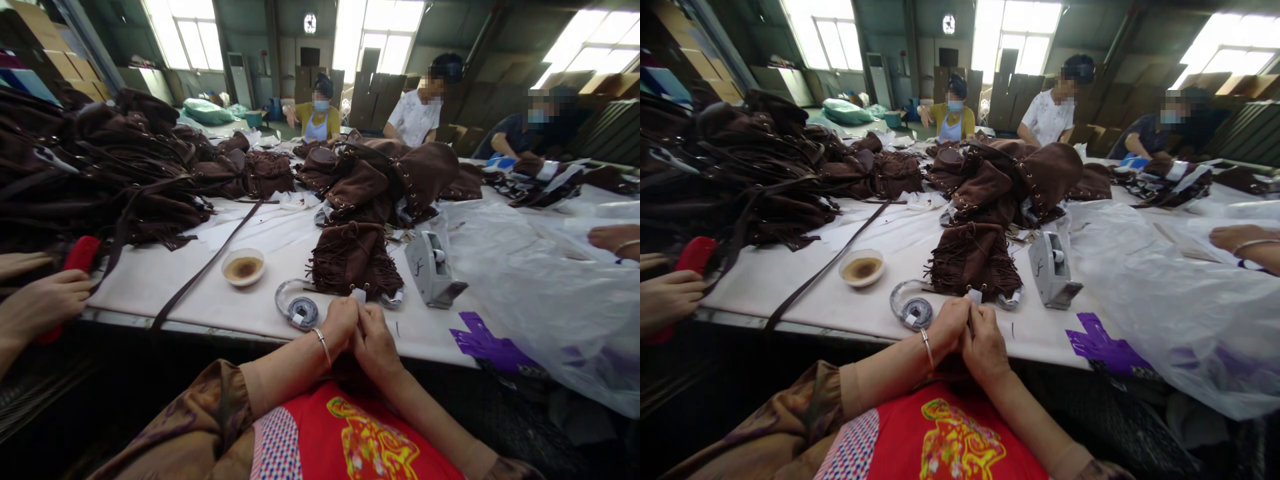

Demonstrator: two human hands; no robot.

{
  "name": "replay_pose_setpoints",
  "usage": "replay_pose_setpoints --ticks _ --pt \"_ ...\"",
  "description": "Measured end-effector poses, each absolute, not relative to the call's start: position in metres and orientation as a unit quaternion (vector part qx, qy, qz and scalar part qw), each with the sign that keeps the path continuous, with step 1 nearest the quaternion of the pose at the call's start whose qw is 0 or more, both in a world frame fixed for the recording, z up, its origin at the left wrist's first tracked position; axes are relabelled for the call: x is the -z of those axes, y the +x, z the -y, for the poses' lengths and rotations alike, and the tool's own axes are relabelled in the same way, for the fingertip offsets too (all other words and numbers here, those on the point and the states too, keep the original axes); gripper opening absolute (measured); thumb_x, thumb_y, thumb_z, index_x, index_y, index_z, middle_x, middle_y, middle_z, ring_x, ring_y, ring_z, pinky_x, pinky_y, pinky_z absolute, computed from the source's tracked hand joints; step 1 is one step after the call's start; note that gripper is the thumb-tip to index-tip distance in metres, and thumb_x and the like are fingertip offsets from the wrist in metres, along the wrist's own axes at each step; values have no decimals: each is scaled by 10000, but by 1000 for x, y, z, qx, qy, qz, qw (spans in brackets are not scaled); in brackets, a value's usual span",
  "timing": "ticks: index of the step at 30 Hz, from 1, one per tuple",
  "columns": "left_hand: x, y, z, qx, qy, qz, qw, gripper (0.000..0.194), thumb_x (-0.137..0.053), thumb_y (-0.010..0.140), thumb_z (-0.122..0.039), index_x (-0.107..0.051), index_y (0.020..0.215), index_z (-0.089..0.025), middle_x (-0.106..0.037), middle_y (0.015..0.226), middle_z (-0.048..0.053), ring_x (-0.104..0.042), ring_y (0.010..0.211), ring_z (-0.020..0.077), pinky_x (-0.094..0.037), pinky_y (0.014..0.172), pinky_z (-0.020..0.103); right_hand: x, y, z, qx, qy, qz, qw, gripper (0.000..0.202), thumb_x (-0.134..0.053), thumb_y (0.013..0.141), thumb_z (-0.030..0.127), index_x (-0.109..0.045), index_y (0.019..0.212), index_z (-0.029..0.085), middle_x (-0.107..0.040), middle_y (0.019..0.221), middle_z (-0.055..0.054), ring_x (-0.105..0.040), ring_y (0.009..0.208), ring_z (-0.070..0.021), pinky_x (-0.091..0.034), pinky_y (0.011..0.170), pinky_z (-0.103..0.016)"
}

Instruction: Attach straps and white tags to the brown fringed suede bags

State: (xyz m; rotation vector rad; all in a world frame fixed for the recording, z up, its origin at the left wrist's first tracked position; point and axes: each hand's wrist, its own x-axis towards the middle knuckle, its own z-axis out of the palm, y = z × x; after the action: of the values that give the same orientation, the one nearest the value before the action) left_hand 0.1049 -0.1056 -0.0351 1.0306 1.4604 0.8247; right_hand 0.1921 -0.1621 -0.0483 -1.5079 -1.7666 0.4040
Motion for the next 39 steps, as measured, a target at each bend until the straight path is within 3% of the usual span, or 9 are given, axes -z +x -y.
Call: replay_pose_setpoints --ticks 3,8,10,15,19,25,30,34,39 --pt "38 106 108 -353 469 -597 546 283 -508 852 -300 -683 737 -109 -640 687 43 -547 639 147 -379 530 219 45 190 163 -138 -595 721 327 416 -459 941 301 -534 1321 151 -553 1082 -145 -599 927 -254 -541 842 -428" --pt "41 97 103 -363 519 -593 497 311 -488 847 -310 -704 751 -109 -674 724 59 -582 667 159 -395 560 230 46 192 185 -107 -523 790 303 569 -500 871 180 -423 1432 130 -476 1358 -206 -460 1273 -335 -438 1043 -515" --pt "40 92 101 -354 546 -588 480 344 -476 856 -341 -714 759 -112 -687 720 65 -598 662 166 -406 573 241 41 204 195 -125 -486 809 306 590 -521 853 165 -431 1436 153 -438 1431 -185 -412 1335 -322 -420 1074 -498" --pt "42 84 97 -325 608 -578 436 405 -448 871 -414 -717 750 -137 -703 703 65 -615 633 173 -393 566 251 6 288 167 -81 -570 679 456 288 -563 857 256 -685 1108 183 -656 1169 -126 -593 1115 -255 -488 969 -406" --pt "51 83 94 -325 625 -573 419 426 -440 871 -461 -709 765 -149 -701 695 59 -614 610 175 -371 540 248 -20 376 107 -137 -723 342 584 333 -564 788 405 -694 957 149 -701 867 -91 -642 847 -215 -512 687 -299" --pt "53 82 95 -343 624 -566 417 440 -450 853 -490 -684 707 -147 -675 641 54 -592 572 174 -359 519 247 -9 408 59 -289 -760 253 524 124 -675 603 294 -634 575 181 -636 606 -57 -546 583 -176 -401 486 -277" --pt "46 82 97 -334 628 -570 412 417 -453 847 -475 -693 734 -153 -683 652 53 -607 599 185 -365 537 250 -10 406 66 -321 -739 247 538 87 -689 542 235 -632 588 187 -652 628 -34 -573 619 -176 -437 525 -280" --pt "45 82 97 -328 637 -571 401 419 -450 854 -477 -704 769 -155 -697 691 57 -615 626 190 -369 560 256 -14 401 89 -277 -721 263 578 214 -718 570 335 -669 719 189 -705 772 -27 -597 694 -158 -443 541 -242" --pt "45 82 98 -328 638 -569 403 413 -461 866 -475 -716 819 -153 -705 715 53 -621 666 192 -370 593 255 9 380 115 -271 -718 240 594 270 -679 616 410 -617 718 168 -643 643 -16 -517 482 -104 -362 402 -208"
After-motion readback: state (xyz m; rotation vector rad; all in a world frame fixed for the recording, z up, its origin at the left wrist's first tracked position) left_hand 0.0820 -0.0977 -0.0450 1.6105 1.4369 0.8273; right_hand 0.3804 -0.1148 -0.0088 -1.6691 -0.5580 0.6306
